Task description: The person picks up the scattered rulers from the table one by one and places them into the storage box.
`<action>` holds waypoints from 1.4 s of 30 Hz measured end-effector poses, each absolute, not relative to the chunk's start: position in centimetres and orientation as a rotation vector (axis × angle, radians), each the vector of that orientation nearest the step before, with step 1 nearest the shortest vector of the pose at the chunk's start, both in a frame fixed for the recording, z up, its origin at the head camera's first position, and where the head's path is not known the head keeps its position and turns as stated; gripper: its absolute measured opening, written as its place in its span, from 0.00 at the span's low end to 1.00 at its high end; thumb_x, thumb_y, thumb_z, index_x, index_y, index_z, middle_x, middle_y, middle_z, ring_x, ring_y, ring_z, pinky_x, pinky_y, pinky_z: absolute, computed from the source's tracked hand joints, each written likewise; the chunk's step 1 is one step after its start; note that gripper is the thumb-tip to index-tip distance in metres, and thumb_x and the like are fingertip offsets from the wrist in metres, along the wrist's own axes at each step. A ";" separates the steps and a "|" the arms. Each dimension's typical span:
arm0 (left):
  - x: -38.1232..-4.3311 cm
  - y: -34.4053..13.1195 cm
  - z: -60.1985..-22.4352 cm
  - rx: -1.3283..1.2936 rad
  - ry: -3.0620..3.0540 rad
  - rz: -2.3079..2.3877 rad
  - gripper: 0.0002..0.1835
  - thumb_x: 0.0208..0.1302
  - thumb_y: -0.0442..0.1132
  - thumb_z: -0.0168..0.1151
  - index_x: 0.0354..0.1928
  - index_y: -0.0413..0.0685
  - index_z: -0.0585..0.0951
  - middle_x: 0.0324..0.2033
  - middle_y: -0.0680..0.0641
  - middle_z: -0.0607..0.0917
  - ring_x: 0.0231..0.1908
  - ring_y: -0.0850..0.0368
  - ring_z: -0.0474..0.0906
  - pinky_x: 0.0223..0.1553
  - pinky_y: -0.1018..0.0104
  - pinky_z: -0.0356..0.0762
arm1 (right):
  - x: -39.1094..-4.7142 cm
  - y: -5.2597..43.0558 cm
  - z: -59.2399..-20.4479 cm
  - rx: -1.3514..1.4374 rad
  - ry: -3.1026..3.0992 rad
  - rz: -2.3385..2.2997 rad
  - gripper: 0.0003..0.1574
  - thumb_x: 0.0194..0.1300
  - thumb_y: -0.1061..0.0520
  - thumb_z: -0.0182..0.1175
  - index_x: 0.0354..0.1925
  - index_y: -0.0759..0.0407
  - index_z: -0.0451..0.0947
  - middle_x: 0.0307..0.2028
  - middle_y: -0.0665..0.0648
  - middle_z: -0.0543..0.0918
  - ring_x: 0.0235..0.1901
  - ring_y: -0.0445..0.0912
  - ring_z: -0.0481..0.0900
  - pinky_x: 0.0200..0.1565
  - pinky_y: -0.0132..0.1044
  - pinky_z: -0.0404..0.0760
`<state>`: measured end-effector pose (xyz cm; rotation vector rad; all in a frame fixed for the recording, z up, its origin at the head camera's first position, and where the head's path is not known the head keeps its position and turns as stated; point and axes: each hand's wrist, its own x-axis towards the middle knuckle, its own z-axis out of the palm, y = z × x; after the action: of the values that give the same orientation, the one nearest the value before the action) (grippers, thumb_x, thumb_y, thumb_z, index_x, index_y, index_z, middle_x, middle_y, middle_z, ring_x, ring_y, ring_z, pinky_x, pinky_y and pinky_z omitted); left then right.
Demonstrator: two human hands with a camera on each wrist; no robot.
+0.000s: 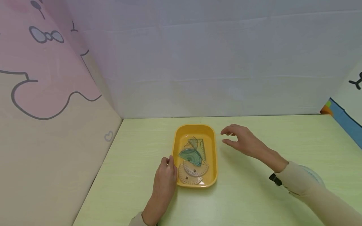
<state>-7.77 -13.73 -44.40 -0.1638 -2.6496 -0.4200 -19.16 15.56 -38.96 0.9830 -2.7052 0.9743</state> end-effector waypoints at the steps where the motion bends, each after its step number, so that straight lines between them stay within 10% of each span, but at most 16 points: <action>1: -7.8 -13.7 -44.4 -0.163 -2.651 -0.420 0.20 0.60 0.24 0.71 0.55 0.26 0.81 0.37 0.39 0.78 0.31 0.51 0.81 0.32 0.63 0.85 | -19.1 15.7 -38.9 0.981 -2.705 0.972 0.14 0.63 0.67 0.70 0.48 0.64 0.82 0.43 0.57 0.85 0.43 0.54 0.83 0.47 0.52 0.84; 42: -7.7 -13.8 -44.6 -0.192 -2.626 -0.392 0.20 0.58 0.24 0.72 0.53 0.25 0.81 0.36 0.38 0.78 0.29 0.50 0.82 0.31 0.64 0.85 | -16.9 22.8 -40.7 0.991 -2.601 0.793 0.24 0.53 0.67 0.77 0.49 0.59 0.82 0.42 0.49 0.84 0.38 0.47 0.84 0.40 0.40 0.84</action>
<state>-7.74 -13.77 -44.57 -0.1922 -2.6261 -0.3916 -16.89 22.76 -40.71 0.9909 -2.6005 0.7926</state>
